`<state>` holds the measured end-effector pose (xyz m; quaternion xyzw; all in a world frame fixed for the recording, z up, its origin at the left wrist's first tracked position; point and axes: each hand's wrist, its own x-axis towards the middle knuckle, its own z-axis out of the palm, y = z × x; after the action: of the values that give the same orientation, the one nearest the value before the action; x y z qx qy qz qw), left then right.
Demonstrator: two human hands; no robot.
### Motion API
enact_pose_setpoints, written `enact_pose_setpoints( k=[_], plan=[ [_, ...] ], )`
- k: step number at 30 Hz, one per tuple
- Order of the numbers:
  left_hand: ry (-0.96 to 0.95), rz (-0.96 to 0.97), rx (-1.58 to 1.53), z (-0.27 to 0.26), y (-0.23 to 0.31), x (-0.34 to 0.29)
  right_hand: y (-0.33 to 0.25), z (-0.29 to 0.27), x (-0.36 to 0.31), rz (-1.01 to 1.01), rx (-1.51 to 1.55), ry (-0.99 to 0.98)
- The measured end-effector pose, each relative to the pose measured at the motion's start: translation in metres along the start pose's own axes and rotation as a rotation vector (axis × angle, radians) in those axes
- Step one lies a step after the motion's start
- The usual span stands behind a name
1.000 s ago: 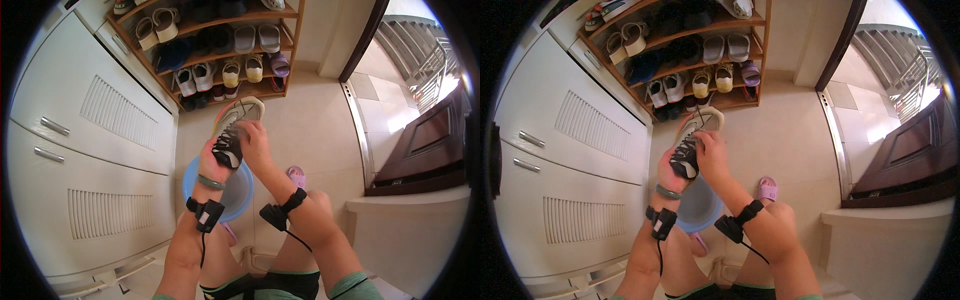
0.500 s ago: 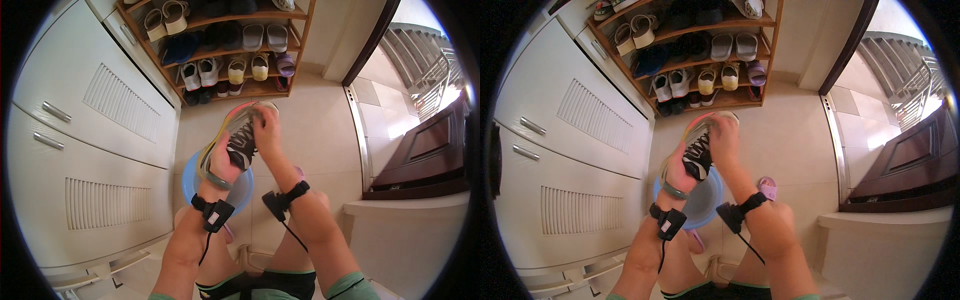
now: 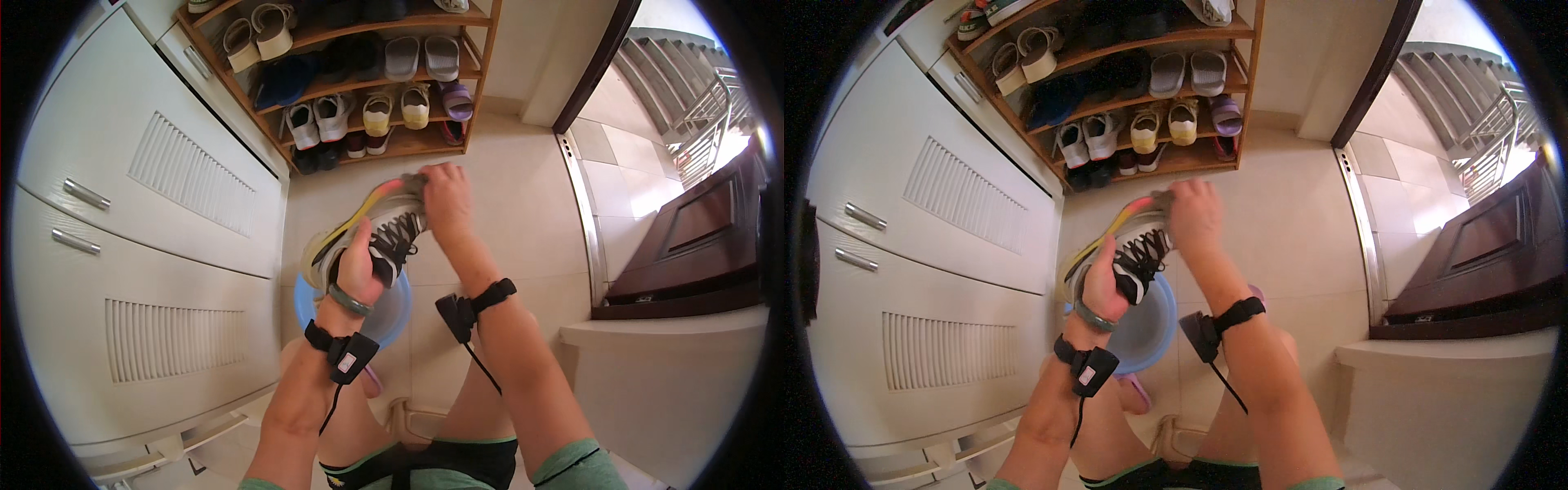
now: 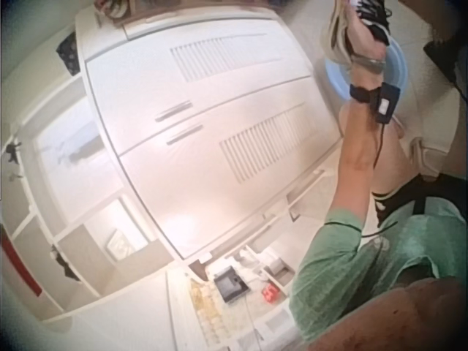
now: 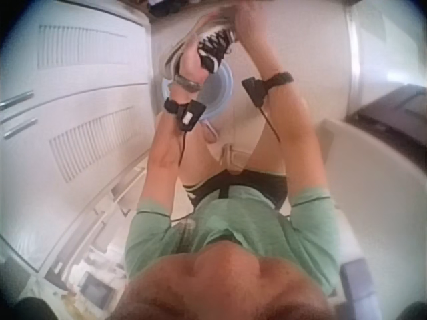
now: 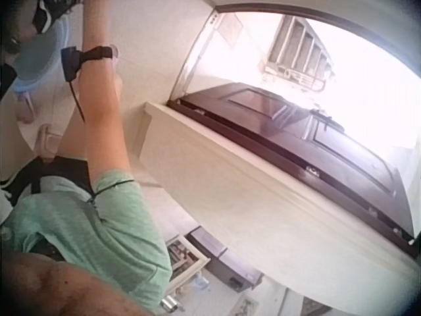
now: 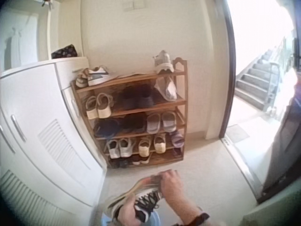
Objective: The recorder is cleaning a shoe using a wet cloth and a bucket of water.
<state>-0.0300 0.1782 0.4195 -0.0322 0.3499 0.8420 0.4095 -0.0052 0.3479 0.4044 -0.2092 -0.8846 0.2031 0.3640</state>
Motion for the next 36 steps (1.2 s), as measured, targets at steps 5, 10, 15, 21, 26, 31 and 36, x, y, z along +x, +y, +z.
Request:
enact_pose_setpoints(
  k=[5, 10, 15, 21, 26, 31, 36],
  plan=[
    [-0.048, 0.030, -0.023, 0.011, 0.012, -0.013, 0.063, -0.030, 0.003, 0.425, 0.112, 0.055],
    [-0.068, -0.003, -0.033, -0.007, 0.005, 0.001, 0.003, -0.032, -0.011, 0.341, 0.787, 0.055],
    [-0.013, 0.053, -0.032, -0.004, 0.002, -0.003, -0.058, -0.005, -0.031, -0.253, 0.293, -0.137],
    [-0.008, 0.099, 0.076, -0.002, 0.002, -0.006, -0.031, 0.004, -0.012, -0.080, 0.183, 0.003],
    [0.038, 0.130, 0.127, 0.013, 0.004, -0.018, 0.038, 0.003, -0.007, 0.303, 0.217, -0.046],
    [-0.003, 0.154, 0.104, -0.012, 0.021, -0.013, -0.016, -0.039, 0.004, 0.284, 0.562, 0.121],
    [0.006, 0.510, 0.690, 0.002, 0.004, -0.014, -0.064, -0.013, -0.016, -0.282, 0.225, -0.035]
  ],
)
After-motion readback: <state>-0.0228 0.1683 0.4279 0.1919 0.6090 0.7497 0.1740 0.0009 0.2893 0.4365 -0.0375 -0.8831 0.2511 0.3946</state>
